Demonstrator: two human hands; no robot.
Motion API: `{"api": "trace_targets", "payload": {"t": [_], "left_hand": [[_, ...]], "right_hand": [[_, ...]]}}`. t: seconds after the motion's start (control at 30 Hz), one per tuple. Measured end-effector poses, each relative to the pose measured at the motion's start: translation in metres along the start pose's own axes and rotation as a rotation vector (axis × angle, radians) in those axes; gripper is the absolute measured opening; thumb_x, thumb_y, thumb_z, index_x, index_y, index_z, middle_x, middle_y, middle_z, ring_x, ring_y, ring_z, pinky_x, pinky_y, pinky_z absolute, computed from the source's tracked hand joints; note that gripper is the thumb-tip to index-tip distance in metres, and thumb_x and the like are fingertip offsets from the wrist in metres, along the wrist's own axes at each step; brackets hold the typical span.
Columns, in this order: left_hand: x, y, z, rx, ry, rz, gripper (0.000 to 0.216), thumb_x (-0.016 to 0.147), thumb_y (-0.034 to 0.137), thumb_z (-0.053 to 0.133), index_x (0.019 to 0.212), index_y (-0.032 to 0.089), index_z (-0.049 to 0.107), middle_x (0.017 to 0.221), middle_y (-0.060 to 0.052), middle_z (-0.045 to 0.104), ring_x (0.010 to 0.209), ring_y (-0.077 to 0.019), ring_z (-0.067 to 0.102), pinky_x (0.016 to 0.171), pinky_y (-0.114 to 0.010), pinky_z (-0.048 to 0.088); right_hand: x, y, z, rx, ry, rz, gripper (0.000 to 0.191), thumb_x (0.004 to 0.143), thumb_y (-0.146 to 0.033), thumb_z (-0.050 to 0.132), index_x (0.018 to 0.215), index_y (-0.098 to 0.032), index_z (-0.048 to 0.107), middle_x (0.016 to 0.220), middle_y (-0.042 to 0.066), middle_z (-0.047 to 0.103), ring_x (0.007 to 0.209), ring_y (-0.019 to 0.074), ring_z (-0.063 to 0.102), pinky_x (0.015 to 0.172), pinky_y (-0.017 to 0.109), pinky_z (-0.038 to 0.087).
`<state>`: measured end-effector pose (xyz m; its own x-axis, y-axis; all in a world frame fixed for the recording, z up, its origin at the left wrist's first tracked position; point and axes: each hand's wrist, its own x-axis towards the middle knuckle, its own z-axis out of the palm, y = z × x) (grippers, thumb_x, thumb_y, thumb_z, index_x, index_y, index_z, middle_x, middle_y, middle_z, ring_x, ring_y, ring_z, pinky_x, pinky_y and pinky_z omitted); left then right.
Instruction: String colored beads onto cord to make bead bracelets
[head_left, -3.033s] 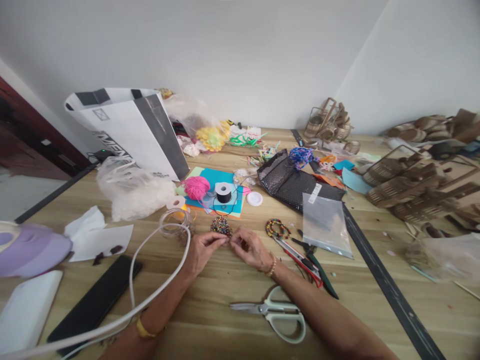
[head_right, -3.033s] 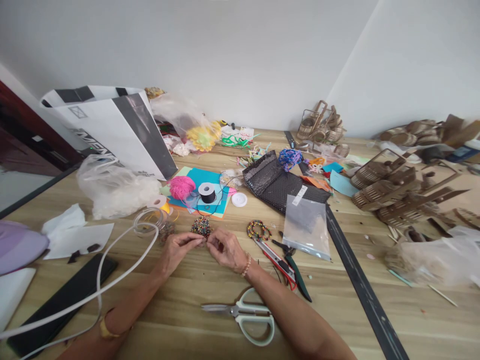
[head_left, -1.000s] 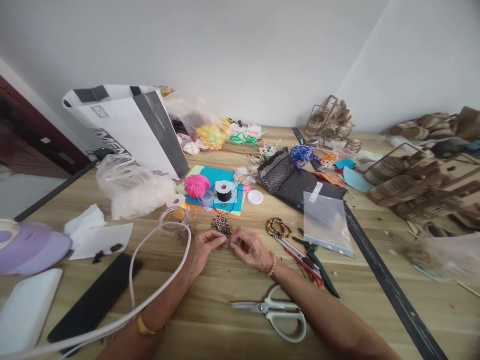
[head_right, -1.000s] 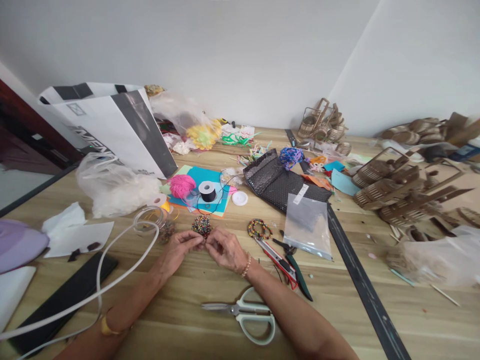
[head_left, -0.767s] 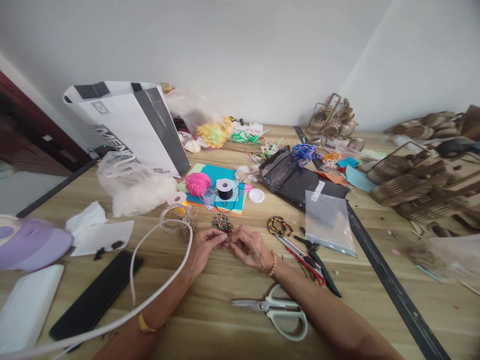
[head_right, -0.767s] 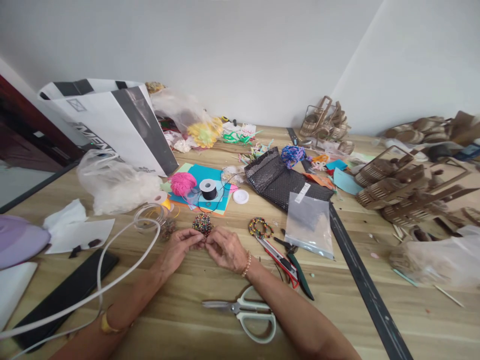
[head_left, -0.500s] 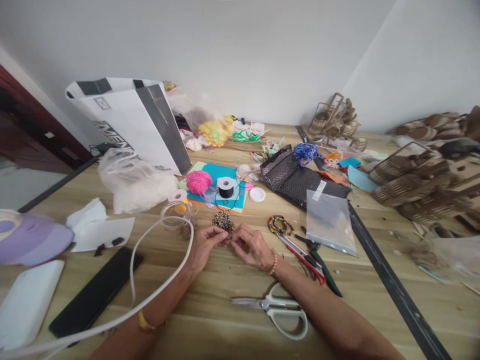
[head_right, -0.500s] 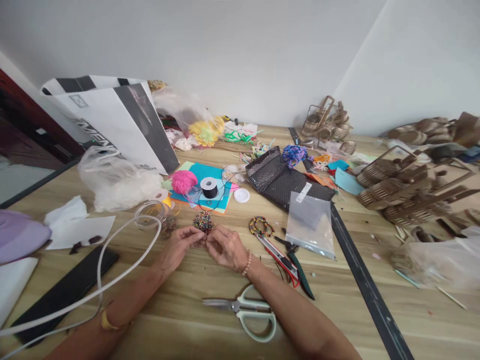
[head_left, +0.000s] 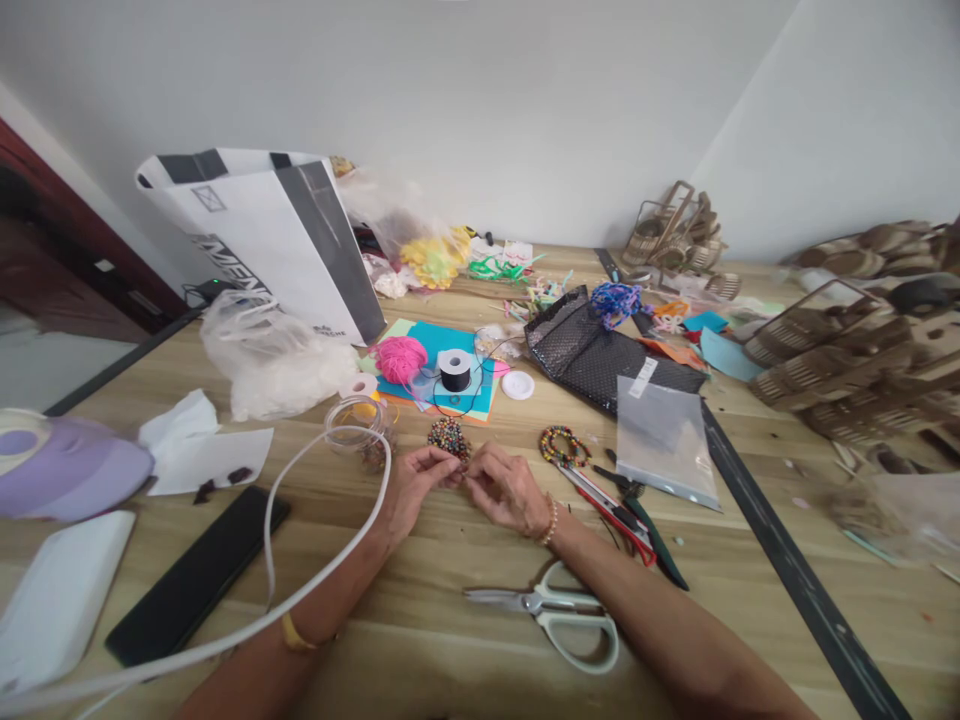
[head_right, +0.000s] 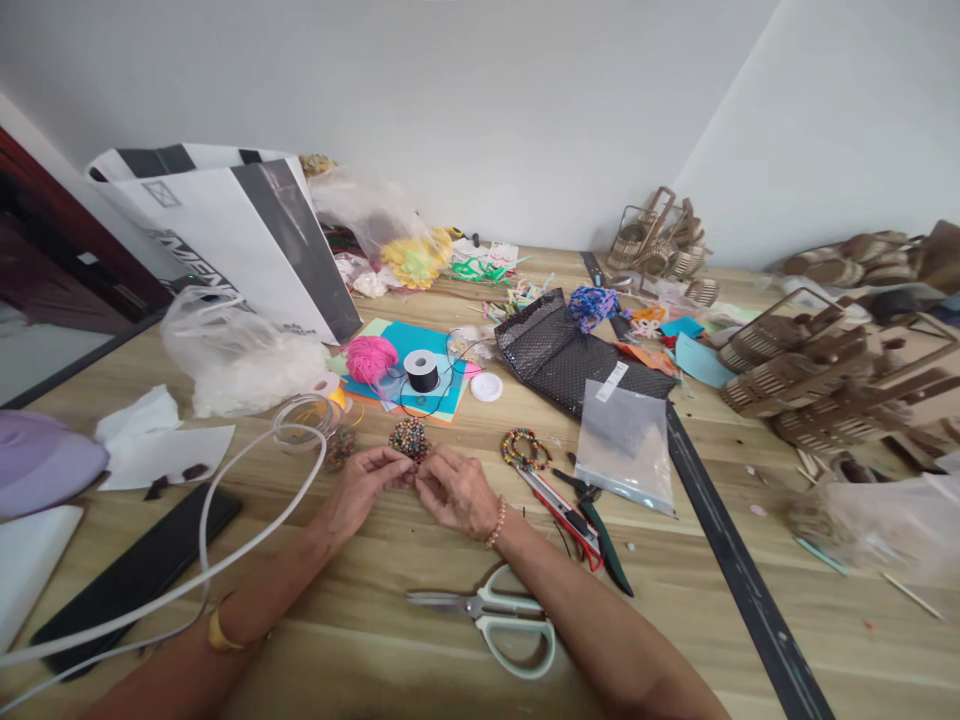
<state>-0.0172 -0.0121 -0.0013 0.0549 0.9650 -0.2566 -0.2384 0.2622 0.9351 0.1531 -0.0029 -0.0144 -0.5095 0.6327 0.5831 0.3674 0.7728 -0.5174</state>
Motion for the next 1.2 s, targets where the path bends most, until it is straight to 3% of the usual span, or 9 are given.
{"api": "trace_targets", "payload": {"t": [1.2], "left_hand": [[-0.0043, 0.0040, 0.0050, 0.107, -0.025, 0.037, 0.015, 0.061, 0.027, 0.075, 0.062, 0.014, 0.066, 0.057, 0.000, 0.066, 0.058, -0.0134, 0.059, 0.062, -0.026, 0.047]], "right_hand": [[-0.0011, 0.0015, 0.0027, -0.040, -0.012, 0.027, 0.006, 0.086, -0.018, 0.048, 0.081, -0.020, 0.047, 0.074, 0.002, 0.054, 0.062, 0.0114, 0.051, 0.055, 0.021, 0.039]]}}
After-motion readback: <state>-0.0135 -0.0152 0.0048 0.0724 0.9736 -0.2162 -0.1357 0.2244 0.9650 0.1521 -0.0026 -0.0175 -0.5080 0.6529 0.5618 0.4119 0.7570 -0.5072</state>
